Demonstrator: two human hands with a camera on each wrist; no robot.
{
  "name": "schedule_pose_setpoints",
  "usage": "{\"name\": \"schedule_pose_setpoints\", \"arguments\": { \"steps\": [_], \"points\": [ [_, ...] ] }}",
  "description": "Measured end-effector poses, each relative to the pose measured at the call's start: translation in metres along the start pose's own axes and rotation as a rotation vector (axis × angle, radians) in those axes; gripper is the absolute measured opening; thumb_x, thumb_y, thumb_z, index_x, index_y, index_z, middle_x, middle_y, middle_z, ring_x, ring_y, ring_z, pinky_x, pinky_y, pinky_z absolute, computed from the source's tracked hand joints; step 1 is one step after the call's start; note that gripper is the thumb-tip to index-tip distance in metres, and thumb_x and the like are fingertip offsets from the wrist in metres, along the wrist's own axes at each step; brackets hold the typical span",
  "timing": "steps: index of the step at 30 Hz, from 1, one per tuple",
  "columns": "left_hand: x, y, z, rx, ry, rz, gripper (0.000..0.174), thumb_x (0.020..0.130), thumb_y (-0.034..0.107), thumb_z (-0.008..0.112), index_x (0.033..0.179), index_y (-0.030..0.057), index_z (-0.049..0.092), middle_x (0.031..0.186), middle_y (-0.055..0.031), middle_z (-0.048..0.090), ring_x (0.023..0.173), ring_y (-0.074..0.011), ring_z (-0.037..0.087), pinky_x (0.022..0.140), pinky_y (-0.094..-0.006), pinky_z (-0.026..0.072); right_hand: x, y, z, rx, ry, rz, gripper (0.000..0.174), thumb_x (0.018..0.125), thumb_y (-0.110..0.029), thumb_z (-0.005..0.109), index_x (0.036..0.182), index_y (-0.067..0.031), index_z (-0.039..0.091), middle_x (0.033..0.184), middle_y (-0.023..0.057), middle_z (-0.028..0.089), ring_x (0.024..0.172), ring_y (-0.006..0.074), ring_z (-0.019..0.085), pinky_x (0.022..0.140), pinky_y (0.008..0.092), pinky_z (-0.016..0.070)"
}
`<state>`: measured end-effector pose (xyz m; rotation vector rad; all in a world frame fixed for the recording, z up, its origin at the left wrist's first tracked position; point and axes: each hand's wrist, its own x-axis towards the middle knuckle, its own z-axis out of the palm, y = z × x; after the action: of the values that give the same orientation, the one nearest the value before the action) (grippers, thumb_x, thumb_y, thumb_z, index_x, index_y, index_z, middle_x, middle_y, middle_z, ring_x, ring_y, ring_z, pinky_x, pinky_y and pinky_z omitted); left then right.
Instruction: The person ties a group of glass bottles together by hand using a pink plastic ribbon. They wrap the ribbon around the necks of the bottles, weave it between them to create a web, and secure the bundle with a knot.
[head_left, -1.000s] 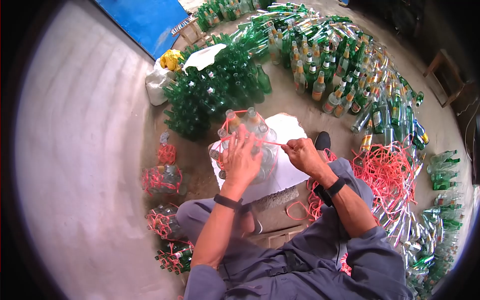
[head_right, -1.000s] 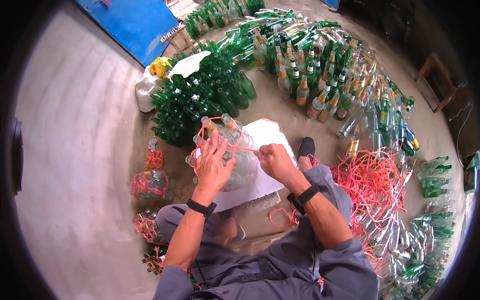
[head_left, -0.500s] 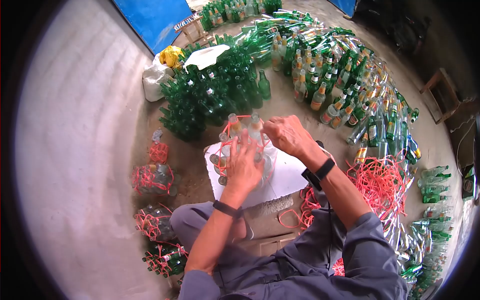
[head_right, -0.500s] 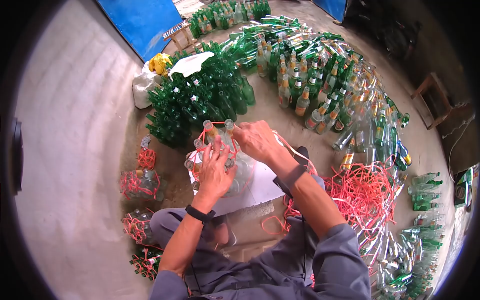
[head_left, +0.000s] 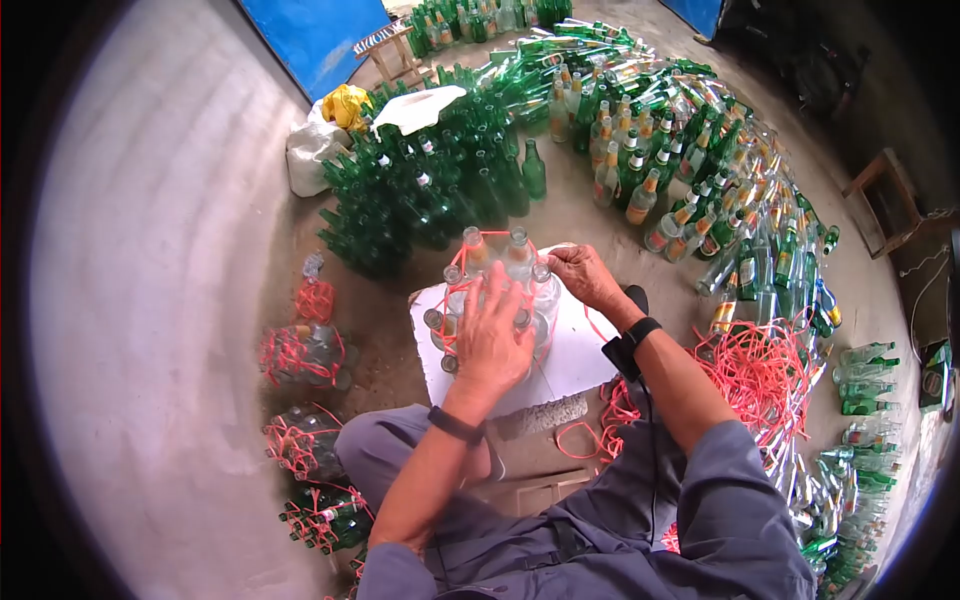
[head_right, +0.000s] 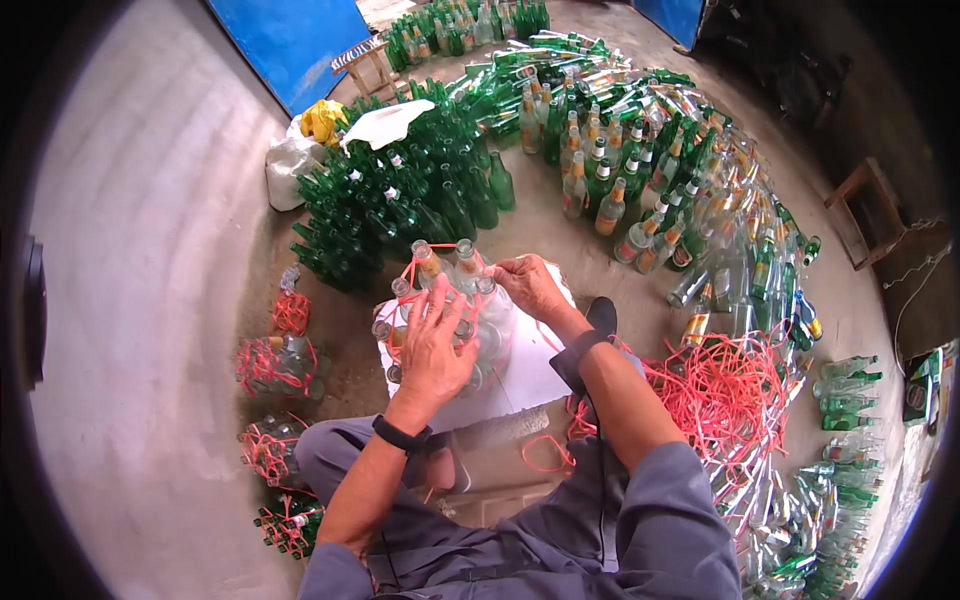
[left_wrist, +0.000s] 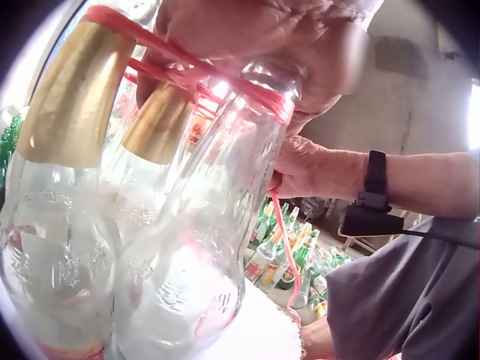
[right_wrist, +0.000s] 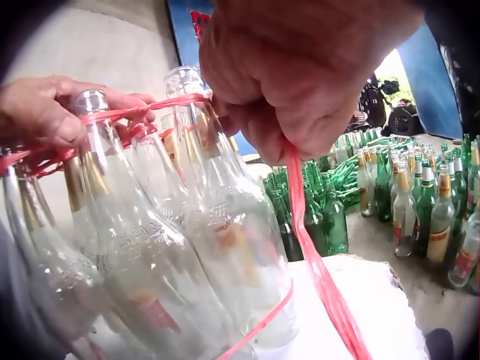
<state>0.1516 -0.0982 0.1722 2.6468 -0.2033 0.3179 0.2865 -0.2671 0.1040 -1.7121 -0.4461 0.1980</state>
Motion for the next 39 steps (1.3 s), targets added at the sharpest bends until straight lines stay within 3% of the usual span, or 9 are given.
{"name": "schedule_pose_setpoints", "arguments": {
  "steps": [8, 14, 18, 20, 24, 26, 34, 37, 39],
  "points": [
    [-0.086, 0.024, -0.035, -0.025, 0.195, -0.002, 0.072, 0.078, 0.011, 0.073, 0.143, -0.0027, 0.044, 0.151, -0.0262, 0.038, 0.144, -0.0436, 0.029, 0.117, -0.0499, 0.027, 0.001, 0.014, 0.008, -0.026, 0.061, 0.031, 0.034, 0.098, -0.027, 0.063, 0.103, 0.0056, 0.071, 0.064, -0.0038, 0.053, 0.062, 0.0061, 0.043, 0.056, 0.0295, 0.0414],
    [-0.13, 0.019, -0.02, -0.642, 0.152, -0.501, 0.093, 0.086, 0.013, 0.071, 0.155, -0.0049, 0.012, 0.158, -0.0304, 0.023, 0.148, -0.0383, 0.027, 0.117, -0.044, 0.0285, -0.002, 0.008, 0.013, 0.029, 0.102, 0.009, 0.035, 0.099, -0.027, 0.062, 0.096, 0.0078, 0.07, 0.059, -0.0026, 0.049, 0.058, 0.0074, 0.042, 0.053, 0.0312, 0.0386],
    [-0.126, 0.025, 0.0, -0.714, 0.175, -0.528, 0.097, 0.088, 0.014, 0.07, 0.155, -0.0067, 0.003, 0.159, -0.0336, 0.017, 0.149, -0.0377, 0.025, 0.117, -0.0428, 0.029, -0.005, 0.006, 0.014, -0.031, 0.128, 0.037, 0.037, 0.099, -0.027, 0.062, 0.09, 0.0084, 0.068, 0.059, -0.0003, 0.048, 0.058, 0.0081, 0.042, 0.054, 0.0312, 0.0389],
    [-0.125, 0.025, 0.008, -0.636, 0.224, -0.503, 0.103, 0.086, 0.012, 0.07, 0.158, 0.0011, -0.003, 0.16, -0.0263, 0.022, 0.149, -0.0344, 0.027, 0.113, -0.0436, 0.0333, -0.007, 0.004, 0.017, -0.031, 0.137, 0.047, 0.038, 0.099, -0.027, 0.061, 0.089, 0.0085, 0.068, 0.058, 0.0007, 0.048, 0.058, 0.0084, 0.043, 0.054, 0.0315, 0.0392],
    [-0.124, 0.026, 0.007, -0.708, 0.26, -0.496, 0.103, 0.086, 0.012, 0.07, 0.157, 0.0006, -0.003, 0.161, -0.0275, 0.02, 0.149, -0.0365, 0.026, 0.115, -0.0434, 0.0314, -0.011, -0.006, 0.019, -0.053, 0.2, 0.013, 0.039, 0.099, -0.028, 0.061, 0.086, 0.0085, 0.068, 0.056, 0.0028, 0.045, 0.058, 0.0096, 0.042, 0.055, 0.0326, 0.0397],
    [-0.121, 0.022, 0.002, -0.768, 0.225, -0.484, 0.104, 0.087, 0.013, 0.071, 0.154, -0.0068, -0.005, 0.16, -0.0338, 0.012, 0.151, -0.0365, 0.017, 0.121, -0.0402, 0.0199, -0.016, -0.009, 0.021, -0.072, 0.215, 0.037, 0.04, 0.099, -0.028, 0.061, 0.085, 0.0082, 0.068, 0.056, 0.0033, 0.044, 0.058, 0.01, 0.042, 0.056, 0.0329, 0.0398],
    [-0.08, -0.046, -0.017, -1.072, 0.273, -0.372, 0.105, 0.092, 0.026, 0.071, 0.155, -0.0052, -0.007, 0.16, -0.0296, 0.017, 0.15, -0.0324, 0.022, 0.121, -0.0371, 0.0177, -0.077, -0.019, 0.041, -0.087, 0.355, 0.18, 0.038, 0.098, -0.03, 0.063, 0.085, 0.0057, 0.07, 0.057, -0.0011, 0.041, 0.058, 0.0085, 0.037, 0.052, 0.0328, 0.0353],
    [-0.04, -0.075, -0.05, -1.262, 0.156, -0.369, 0.096, 0.092, 0.025, 0.071, 0.156, -0.0061, 0.005, 0.156, -0.0286, 0.029, 0.146, -0.0298, 0.032, 0.119, -0.0364, 0.025, -0.111, -0.023, 0.066, 0.088, 0.35, 0.182, 0.034, 0.1, -0.029, 0.061, 0.102, 0.0012, 0.075, 0.068, -0.0062, 0.049, 0.066, 0.0057, 0.04, 0.057, 0.0271, 0.0375],
    [-0.022, -0.105, -0.05, -1.221, -0.035, -0.418, 0.075, 0.097, 0.023, 0.064, 0.152, -0.0074, 0.025, 0.15, -0.0225, 0.041, 0.142, -0.0231, 0.038, 0.115, -0.0341, 0.0315, -0.125, -0.021, 0.08, 0.17, 0.319, 0.203, 0.033, 0.101, -0.03, 0.06, 0.106, -0.0012, 0.076, 0.071, -0.0052, 0.054, 0.069, 0.0058, 0.042, 0.061, 0.0246, 0.04]
  ]
}}
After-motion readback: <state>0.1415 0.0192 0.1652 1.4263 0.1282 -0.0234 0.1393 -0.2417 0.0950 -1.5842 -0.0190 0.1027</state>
